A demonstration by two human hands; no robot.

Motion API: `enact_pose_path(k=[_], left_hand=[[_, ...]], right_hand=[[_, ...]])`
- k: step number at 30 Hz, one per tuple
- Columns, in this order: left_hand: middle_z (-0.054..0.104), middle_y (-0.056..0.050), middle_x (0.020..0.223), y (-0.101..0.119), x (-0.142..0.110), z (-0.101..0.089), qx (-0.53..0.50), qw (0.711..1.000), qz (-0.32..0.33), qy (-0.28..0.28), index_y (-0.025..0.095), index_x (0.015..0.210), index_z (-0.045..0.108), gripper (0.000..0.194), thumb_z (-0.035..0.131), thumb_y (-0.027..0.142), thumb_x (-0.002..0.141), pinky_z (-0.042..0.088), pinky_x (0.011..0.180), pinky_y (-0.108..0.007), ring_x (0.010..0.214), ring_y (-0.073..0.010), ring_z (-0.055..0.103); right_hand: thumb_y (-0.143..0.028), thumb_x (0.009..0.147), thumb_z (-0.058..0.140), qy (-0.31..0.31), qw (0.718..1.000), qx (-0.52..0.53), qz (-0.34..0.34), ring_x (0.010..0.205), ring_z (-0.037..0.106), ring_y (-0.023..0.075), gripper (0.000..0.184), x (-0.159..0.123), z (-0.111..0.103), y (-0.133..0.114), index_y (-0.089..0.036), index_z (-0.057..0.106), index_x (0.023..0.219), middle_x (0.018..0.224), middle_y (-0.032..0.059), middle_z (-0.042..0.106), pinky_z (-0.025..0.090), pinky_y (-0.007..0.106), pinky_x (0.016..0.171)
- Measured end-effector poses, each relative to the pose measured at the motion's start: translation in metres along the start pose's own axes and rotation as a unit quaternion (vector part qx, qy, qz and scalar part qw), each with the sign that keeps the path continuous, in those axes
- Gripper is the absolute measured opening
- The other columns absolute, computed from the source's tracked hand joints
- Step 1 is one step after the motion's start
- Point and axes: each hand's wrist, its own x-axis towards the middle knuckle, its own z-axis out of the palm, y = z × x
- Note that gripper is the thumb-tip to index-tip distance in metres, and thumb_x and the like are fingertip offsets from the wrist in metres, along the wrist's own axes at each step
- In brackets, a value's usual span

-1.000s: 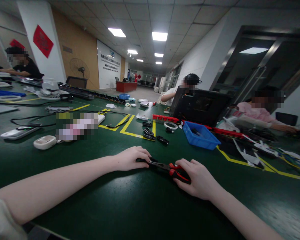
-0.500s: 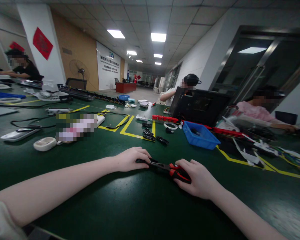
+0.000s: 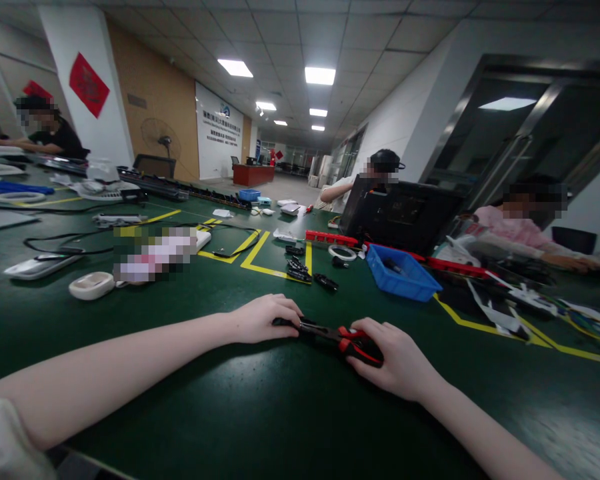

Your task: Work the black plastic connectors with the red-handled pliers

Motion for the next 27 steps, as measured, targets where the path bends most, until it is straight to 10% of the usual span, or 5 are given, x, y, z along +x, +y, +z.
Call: enact_pose_path(k=[27], left_hand=[[0.066, -0.007, 0.116, 0.001, 0.0005, 0.0001, 0.007, 1.0, -0.002, -0.003, 0.02, 0.104, 0.068, 0.016, 0.063, 0.028, 0.091, 0.045, 0.091, -0.034, 0.104, -0.021, 0.061]], right_hand=[[-0.04, 0.081, 0.061, 0.012, 0.999, -0.016, -0.045, 0.073, 0.061, 0.0193, 0.032, 0.0003, -0.0057, 0.0043, -0.021, 0.057, 0.106, 0.095, 0.0074, 0.067, 0.047, 0.033, 0.065]])
